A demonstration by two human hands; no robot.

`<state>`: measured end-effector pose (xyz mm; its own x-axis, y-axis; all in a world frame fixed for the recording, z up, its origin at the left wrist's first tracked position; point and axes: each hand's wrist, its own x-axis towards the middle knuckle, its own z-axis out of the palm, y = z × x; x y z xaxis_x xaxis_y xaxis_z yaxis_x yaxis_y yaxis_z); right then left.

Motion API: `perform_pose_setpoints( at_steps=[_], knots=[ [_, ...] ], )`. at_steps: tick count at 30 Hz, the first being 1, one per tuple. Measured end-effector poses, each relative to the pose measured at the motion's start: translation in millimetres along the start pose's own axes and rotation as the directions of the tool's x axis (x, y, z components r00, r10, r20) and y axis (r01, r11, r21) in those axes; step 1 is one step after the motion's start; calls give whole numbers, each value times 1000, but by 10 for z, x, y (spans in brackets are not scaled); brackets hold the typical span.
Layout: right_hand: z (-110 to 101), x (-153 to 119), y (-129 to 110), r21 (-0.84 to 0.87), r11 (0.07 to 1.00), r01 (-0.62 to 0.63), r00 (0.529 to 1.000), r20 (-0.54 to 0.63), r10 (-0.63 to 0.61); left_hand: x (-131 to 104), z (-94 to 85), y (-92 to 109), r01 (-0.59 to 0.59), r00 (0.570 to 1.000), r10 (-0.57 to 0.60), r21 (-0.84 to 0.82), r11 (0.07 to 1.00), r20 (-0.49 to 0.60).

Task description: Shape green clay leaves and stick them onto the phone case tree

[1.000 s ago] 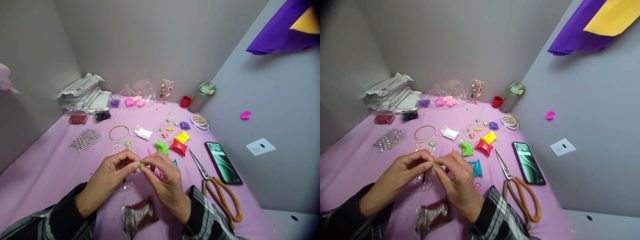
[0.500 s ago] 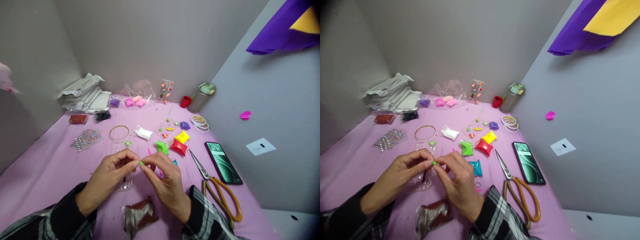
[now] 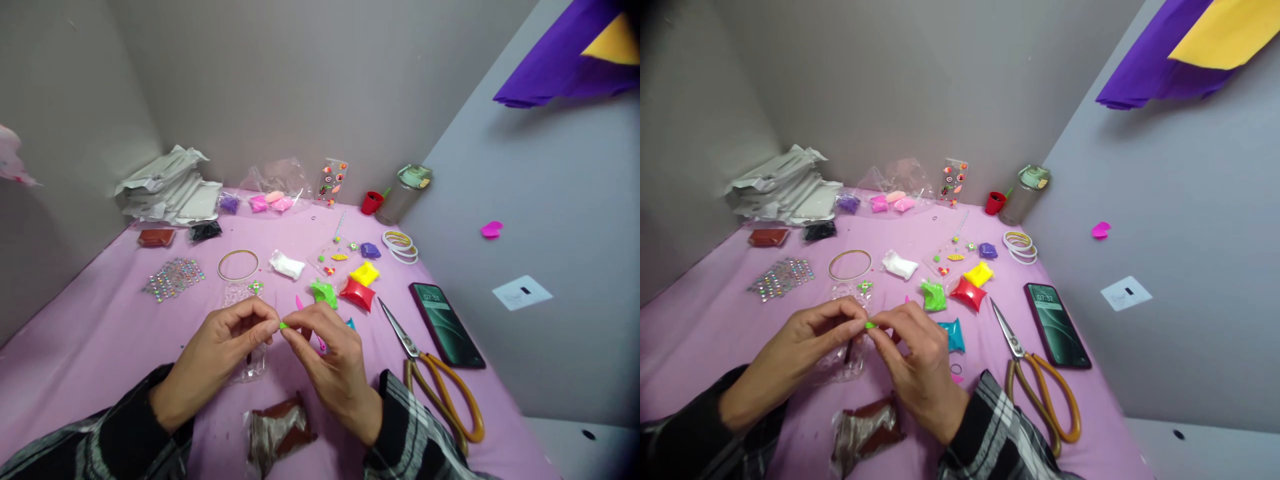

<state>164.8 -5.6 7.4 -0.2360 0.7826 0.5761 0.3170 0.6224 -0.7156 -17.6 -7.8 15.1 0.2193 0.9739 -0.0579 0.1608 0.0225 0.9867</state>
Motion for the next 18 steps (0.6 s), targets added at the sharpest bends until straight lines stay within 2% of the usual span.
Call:
perform_pose_setpoints(
  at_steps=[5,9,11,18],
  knots=[
    [-7,4,5,-12,1000,-16,1000,-2,16,11,-17,40,-109,992,110,20,994,-63],
    [-5,12,11,-13,1000,-13,1000,-8,13,10,-32,57,-294,948,309,153,943,-81],
    [-4,11,9,-8,1000,-11,1000,-9,11,6,-31,44,-353,925,373,200,914,-69],
    [-3,-2,4,-10,1000,-14,1000,-10,14,-10,-20,14,-431,876,472,284,857,-96]
  ],
)
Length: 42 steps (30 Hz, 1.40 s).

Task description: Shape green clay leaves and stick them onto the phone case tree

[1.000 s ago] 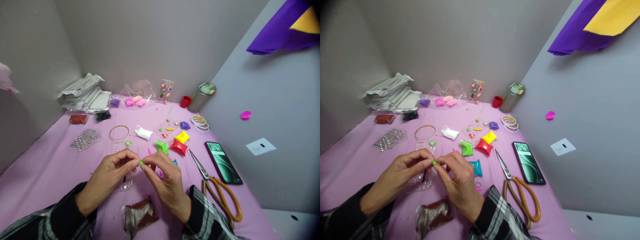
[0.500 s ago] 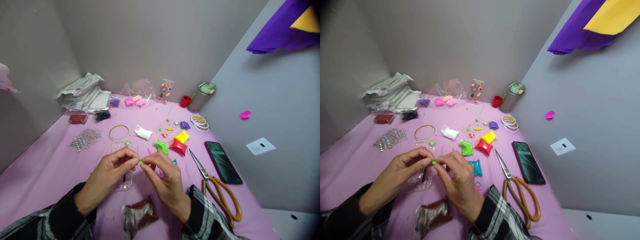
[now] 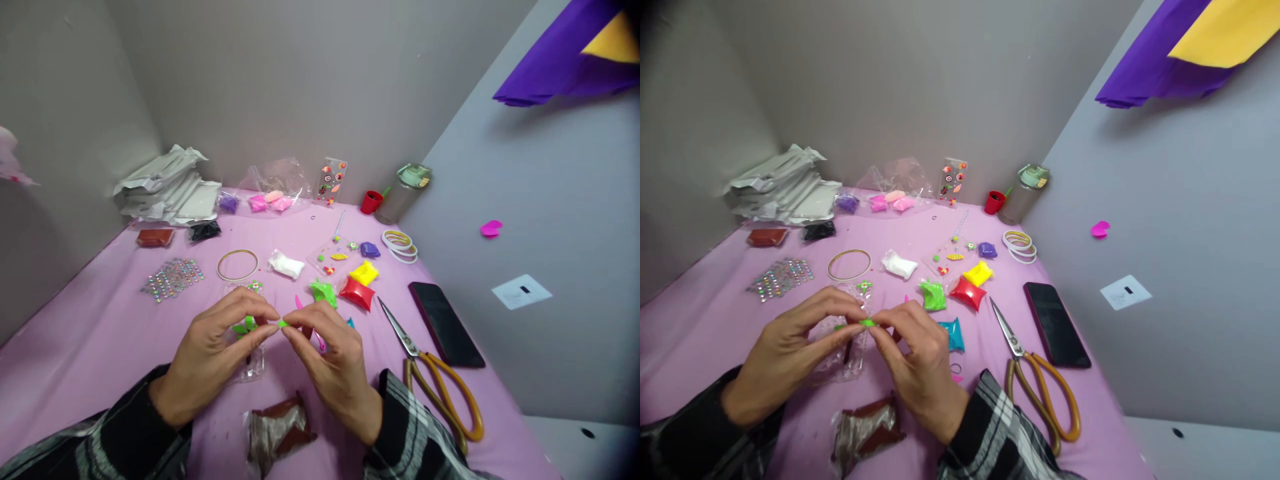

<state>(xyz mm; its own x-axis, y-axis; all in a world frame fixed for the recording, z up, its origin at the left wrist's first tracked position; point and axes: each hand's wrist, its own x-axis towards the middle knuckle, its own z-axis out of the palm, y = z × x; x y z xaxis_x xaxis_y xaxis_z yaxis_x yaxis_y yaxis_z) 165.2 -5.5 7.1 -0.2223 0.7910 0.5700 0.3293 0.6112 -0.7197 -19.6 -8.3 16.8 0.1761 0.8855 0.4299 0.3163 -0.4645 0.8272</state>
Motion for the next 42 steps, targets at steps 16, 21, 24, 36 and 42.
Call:
perform_pose_setpoints(
  at_steps=[16,21,24,36,42],
  knots=[
    [-8,10,13,-8,1000,3,1000,13,-3,-1,11,-3,-78,997,79,44,996,-19],
    [-5,15,-2,-8,1000,4,1000,14,-4,7,-1,-6,-60,998,59,49,997,7],
    [-7,16,-5,-9,1000,8,1000,10,-8,14,-8,-9,1,999,-3,44,999,41],
    [-11,19,-7,-27,1000,11,1000,13,-11,15,-14,-5,65,994,-64,-10,998,86],
    [-17,22,-2,-23,1000,15,1000,18,-15,40,-13,-8,187,972,-182,-23,982,151]
  ],
)
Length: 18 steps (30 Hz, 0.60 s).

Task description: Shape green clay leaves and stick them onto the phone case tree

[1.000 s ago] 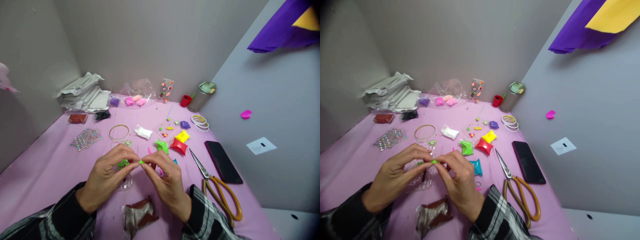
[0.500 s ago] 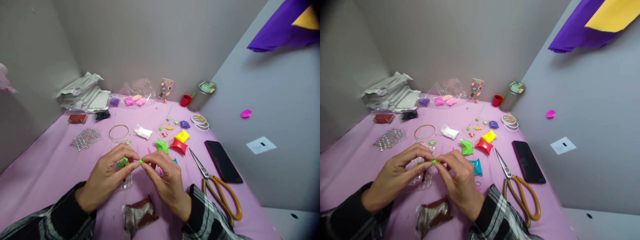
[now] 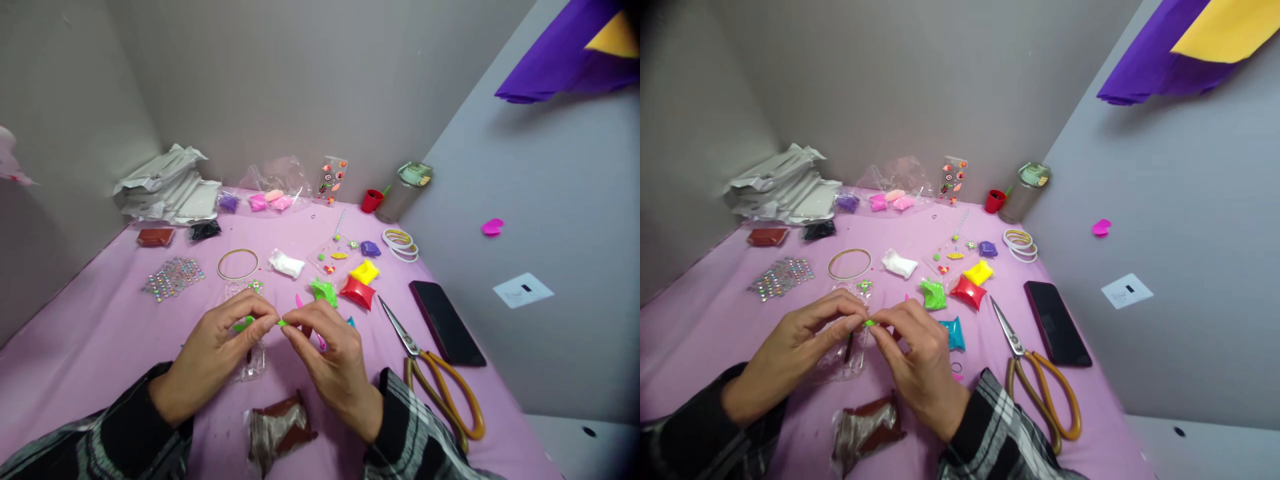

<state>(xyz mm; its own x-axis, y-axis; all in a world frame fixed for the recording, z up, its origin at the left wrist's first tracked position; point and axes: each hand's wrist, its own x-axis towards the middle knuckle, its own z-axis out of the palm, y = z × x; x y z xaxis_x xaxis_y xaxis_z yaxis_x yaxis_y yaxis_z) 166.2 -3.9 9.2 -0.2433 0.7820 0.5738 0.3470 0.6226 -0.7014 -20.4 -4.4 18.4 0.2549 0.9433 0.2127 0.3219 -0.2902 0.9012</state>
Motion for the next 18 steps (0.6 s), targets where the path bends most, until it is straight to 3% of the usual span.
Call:
perform_pose_setpoints(
  at_steps=[18],
  knots=[
    [16,-16,35,0,1000,3,999,33,-3,-1,-4,-3,68,998,-68,-17,998,11]
  ],
)
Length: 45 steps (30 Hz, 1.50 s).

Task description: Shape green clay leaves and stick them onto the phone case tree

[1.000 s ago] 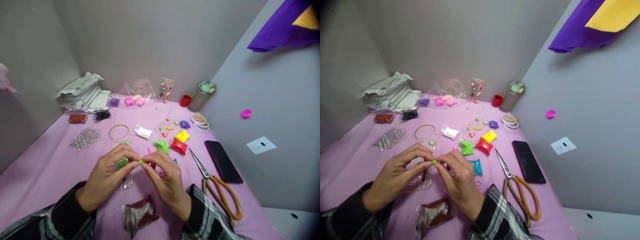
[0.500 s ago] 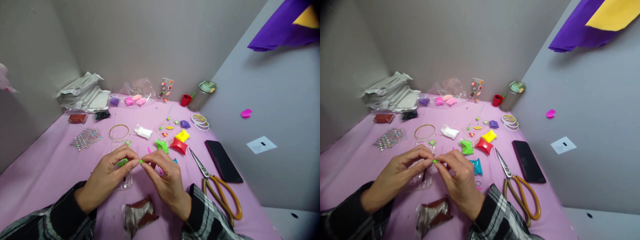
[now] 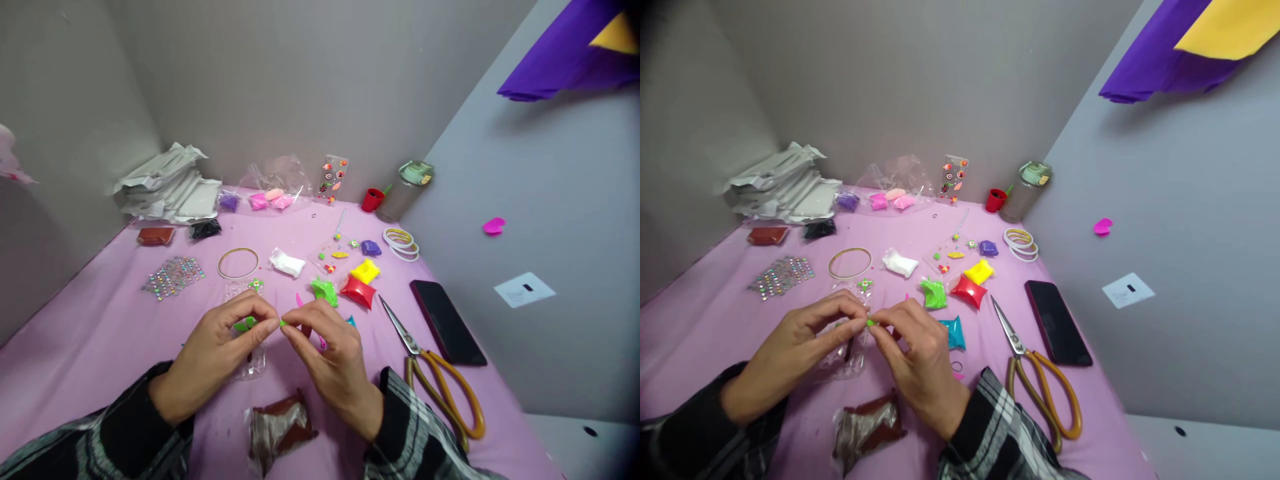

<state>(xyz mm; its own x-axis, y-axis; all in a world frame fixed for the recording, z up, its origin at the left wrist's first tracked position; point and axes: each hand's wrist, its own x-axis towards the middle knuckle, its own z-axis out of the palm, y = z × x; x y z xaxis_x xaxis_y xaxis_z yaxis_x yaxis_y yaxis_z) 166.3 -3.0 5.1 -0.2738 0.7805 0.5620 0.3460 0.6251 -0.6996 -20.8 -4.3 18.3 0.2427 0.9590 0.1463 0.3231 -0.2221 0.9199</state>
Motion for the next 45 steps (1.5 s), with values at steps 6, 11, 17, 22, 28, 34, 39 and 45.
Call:
perform_pose_setpoints(
  at_steps=[6,11,17,22,28,34,39,45],
  knots=[
    [8,9,167,-35,998,-46,995,83,48,38,-181,-69,24,987,-16,49,999,-162],
    [74,-4,285,-57,993,-100,959,262,112,-52,-362,-243,22,990,-5,112,993,-143],
    [218,50,311,-175,984,-39,891,439,113,-162,-457,-438,8,997,6,166,986,-79],
    [269,71,340,-205,979,13,866,491,91,-169,-385,-458,-127,990,137,295,947,-15],
    [281,70,326,-269,961,55,855,510,93,-203,-365,-424,-265,960,279,461,847,39],
    [306,75,318,-304,949,82,857,508,89,-210,-355,-403,-295,952,294,489,821,80],
    [307,60,329,-286,955,72,869,488,80,-213,-347,-402,-304,950,296,516,801,101],
    [298,56,319,-271,960,76,870,488,69,-206,-350,-406,-322,945,305,522,790,122]
  ],
)
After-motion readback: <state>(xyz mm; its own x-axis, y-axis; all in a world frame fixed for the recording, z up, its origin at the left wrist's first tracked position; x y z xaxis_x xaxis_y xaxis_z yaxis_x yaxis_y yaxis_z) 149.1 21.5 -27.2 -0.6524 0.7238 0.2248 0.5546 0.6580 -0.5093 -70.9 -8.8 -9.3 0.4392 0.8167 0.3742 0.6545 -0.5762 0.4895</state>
